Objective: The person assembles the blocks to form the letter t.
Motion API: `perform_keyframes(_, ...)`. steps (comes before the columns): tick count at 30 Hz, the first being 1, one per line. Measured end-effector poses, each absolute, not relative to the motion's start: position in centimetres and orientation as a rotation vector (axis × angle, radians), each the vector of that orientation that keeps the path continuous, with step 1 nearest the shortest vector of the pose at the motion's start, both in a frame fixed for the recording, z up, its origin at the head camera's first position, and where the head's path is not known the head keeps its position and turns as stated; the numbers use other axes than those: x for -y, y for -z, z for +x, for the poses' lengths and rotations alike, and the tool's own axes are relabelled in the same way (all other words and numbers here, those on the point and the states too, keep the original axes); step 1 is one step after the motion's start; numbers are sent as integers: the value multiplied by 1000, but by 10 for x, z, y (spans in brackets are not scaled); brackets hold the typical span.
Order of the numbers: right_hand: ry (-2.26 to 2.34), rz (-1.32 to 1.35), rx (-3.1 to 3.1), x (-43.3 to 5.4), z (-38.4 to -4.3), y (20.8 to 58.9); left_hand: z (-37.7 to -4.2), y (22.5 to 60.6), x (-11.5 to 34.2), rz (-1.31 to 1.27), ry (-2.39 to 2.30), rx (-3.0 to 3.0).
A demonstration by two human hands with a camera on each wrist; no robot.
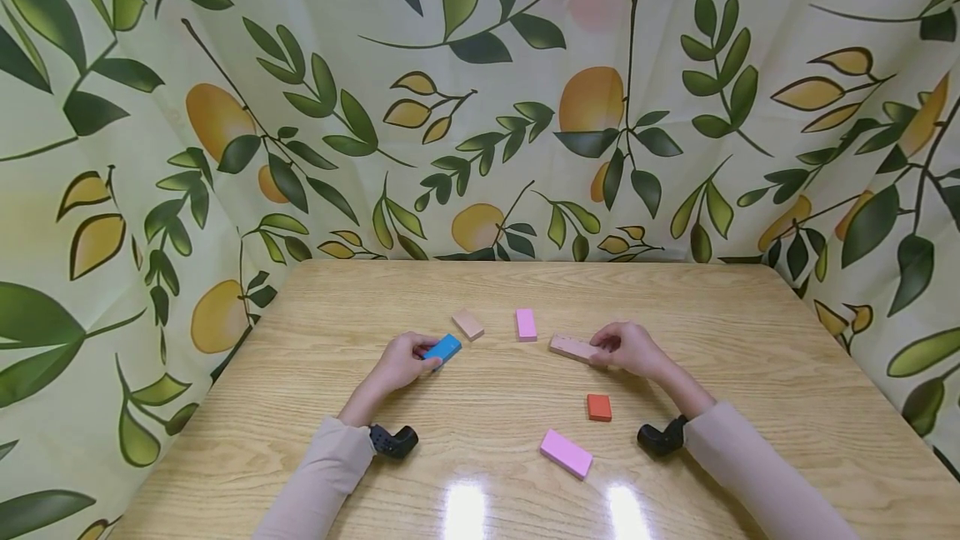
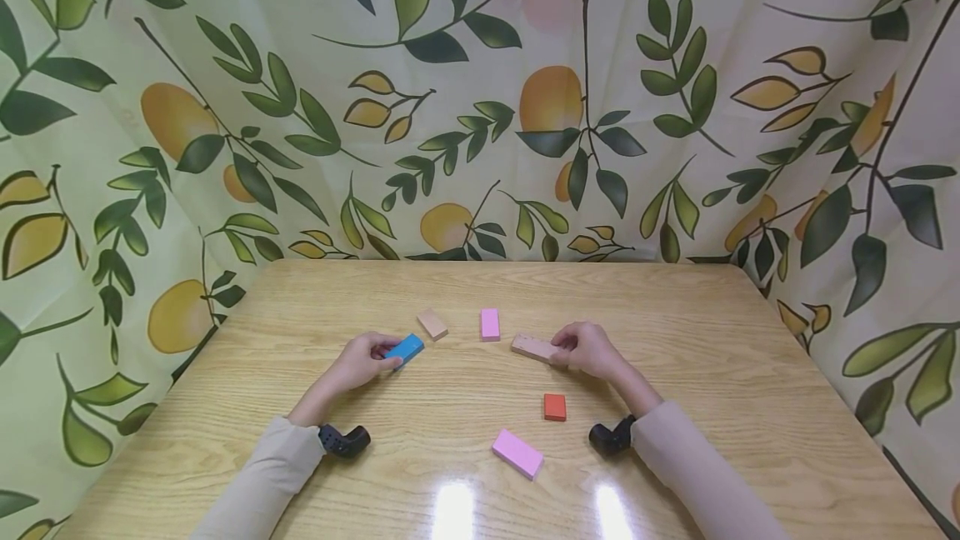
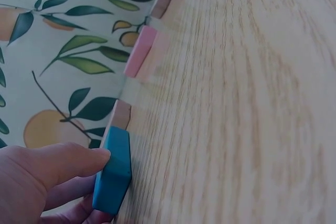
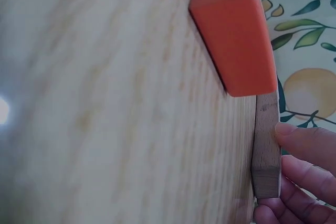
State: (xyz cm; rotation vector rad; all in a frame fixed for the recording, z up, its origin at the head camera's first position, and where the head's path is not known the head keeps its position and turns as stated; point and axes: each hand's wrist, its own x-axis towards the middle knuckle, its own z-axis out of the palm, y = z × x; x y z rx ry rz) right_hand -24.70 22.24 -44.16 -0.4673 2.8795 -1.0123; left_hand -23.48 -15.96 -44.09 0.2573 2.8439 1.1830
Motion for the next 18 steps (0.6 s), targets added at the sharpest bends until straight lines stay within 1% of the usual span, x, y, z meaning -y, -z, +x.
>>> perform_keyframes(18,1053,-465,-2856,-218,-243,441,-235,442,159,268,-1198,-2823)
